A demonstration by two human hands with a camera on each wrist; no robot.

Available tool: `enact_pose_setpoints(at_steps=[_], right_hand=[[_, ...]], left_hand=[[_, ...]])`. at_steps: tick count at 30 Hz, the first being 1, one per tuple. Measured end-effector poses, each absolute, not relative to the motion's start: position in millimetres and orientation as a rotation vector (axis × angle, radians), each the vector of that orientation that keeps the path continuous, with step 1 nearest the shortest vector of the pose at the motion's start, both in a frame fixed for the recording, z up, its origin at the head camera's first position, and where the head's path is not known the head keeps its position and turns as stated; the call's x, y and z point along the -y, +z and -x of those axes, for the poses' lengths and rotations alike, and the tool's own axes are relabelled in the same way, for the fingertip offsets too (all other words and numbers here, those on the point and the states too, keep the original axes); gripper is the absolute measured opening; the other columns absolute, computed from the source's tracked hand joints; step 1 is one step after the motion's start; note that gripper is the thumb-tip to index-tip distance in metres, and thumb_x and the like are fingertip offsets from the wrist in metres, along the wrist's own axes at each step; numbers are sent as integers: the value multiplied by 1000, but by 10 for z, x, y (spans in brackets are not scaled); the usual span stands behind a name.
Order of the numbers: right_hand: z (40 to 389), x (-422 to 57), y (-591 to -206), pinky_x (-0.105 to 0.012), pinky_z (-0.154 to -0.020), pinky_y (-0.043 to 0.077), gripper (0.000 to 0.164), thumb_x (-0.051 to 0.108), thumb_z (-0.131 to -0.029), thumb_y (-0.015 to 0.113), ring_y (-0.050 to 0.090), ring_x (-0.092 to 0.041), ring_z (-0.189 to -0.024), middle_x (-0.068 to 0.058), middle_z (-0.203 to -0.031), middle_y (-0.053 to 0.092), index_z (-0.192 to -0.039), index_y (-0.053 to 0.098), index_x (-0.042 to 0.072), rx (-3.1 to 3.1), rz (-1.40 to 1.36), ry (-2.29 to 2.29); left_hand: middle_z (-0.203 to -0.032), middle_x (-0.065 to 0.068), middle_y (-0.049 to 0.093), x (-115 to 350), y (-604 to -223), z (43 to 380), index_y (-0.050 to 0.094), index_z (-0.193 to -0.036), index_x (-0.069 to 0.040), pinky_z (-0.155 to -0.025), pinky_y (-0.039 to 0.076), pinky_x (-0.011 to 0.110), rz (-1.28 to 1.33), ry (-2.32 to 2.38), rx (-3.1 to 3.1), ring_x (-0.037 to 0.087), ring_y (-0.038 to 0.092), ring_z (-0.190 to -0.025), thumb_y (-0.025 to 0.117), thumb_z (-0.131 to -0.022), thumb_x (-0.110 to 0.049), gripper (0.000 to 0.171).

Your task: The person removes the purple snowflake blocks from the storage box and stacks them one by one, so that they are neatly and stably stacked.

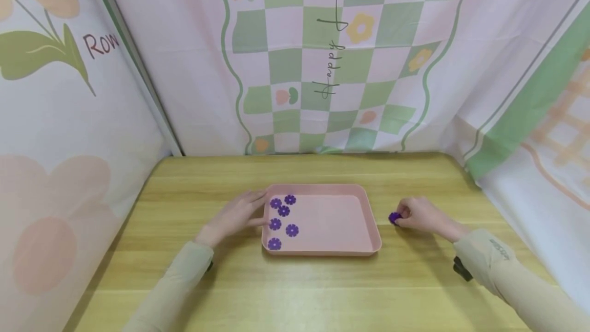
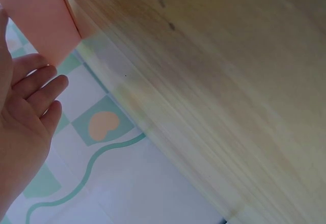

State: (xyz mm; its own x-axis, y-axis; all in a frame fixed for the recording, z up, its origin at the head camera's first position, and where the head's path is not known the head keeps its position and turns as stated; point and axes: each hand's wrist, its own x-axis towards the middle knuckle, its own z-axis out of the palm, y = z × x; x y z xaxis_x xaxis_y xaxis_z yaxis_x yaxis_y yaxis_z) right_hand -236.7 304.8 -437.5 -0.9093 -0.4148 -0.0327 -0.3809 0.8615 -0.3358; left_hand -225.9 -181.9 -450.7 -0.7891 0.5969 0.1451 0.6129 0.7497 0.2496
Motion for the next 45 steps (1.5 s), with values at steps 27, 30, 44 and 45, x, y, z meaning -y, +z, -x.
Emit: enact_pose_setpoints(at_steps=[27, 30, 44, 45], right_hand=[[2359, -3008, -4350, -33, -65, 58, 33, 25, -76, 84, 63, -16, -71, -8, -79, 70, -88, 67, -1, -2915, 607, -446], [2358, -2994, -4346, -33, -65, 58, 31, 23, -76, 83, 62, -15, -71, -7, -79, 69, -87, 67, -1, -2915, 597, -449], [2362, -3001, -4330, -35, -66, 59, 32, 21, -76, 83, 63, -18, -72, -11, -80, 69, -88, 67, -4, -2903, 596, -429], [2362, -2998, -4327, -35, -66, 59, 32, 22, -77, 83, 63, -18, -72, -10, -80, 69, -89, 67, -3, -2904, 593, -424]], left_hand=[[-153, 20, 43, 1814, -4478, 2245, 44, -147, -3, -119, 35, 57, 1003, -402, 2894, 39, 45, -140, 66, -90, -48, 76], [-154, 20, 43, 1815, -4486, 2245, 42, -148, -3, -120, 34, 56, 1001, -411, 2896, 38, 45, -141, 66, -90, -48, 76], [-153, 19, 44, 1814, -4516, 2269, 43, -147, -3, -119, 36, 56, 993, -417, 2882, 37, 47, -140, 67, -90, -46, 75], [-153, 19, 44, 1811, -4514, 2269, 43, -147, -3, -119, 35, 56, 991, -418, 2886, 37, 46, -140, 67, -90, -46, 75]])
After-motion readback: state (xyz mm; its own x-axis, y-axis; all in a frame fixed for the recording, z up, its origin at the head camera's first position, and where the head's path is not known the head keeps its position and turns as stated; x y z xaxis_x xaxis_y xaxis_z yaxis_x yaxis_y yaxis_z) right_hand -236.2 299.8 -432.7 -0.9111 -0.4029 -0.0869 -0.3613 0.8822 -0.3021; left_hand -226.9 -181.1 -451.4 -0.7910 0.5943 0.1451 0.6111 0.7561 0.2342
